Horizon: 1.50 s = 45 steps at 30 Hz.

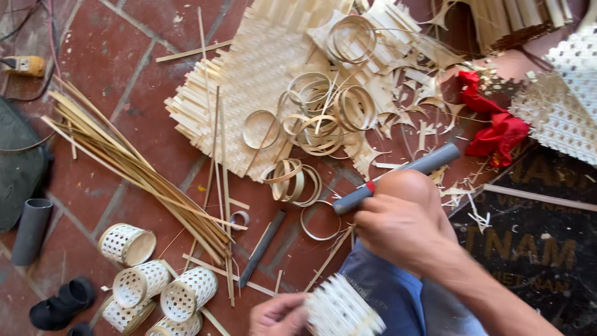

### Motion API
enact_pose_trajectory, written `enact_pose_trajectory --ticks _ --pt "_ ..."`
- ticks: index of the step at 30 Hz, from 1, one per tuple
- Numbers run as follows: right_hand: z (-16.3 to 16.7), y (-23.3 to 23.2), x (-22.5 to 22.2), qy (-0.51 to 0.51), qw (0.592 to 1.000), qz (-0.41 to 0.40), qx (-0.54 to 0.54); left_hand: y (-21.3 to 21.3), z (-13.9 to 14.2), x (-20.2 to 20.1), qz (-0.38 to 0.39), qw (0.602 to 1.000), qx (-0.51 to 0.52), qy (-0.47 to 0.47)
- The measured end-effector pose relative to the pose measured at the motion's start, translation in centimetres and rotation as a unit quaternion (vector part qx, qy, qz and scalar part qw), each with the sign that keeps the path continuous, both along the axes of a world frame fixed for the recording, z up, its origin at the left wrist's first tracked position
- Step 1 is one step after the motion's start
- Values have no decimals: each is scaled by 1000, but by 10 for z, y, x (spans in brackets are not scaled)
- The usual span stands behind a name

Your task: The person sits on the floor and assembles small woven bamboo baskets, fitting a perforated woven bamboo body onto a round bamboo base ring and pressing the parts together. They trim a bamboo strip with a knife, apply glue from a squeeze bottle to the basket rim, and set finished baskets aside with others on the floor.

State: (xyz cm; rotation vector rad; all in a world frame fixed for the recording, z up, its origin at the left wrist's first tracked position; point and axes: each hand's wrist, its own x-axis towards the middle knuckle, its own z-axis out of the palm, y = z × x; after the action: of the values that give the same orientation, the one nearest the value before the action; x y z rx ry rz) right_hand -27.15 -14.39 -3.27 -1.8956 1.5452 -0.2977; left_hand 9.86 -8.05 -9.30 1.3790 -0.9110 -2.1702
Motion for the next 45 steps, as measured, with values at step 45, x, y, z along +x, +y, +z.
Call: enact_pose_trajectory --ticks 45 --pt "49 356 -50 -644 438 -535 -329 28 157 -263 -360 615 -692 121"
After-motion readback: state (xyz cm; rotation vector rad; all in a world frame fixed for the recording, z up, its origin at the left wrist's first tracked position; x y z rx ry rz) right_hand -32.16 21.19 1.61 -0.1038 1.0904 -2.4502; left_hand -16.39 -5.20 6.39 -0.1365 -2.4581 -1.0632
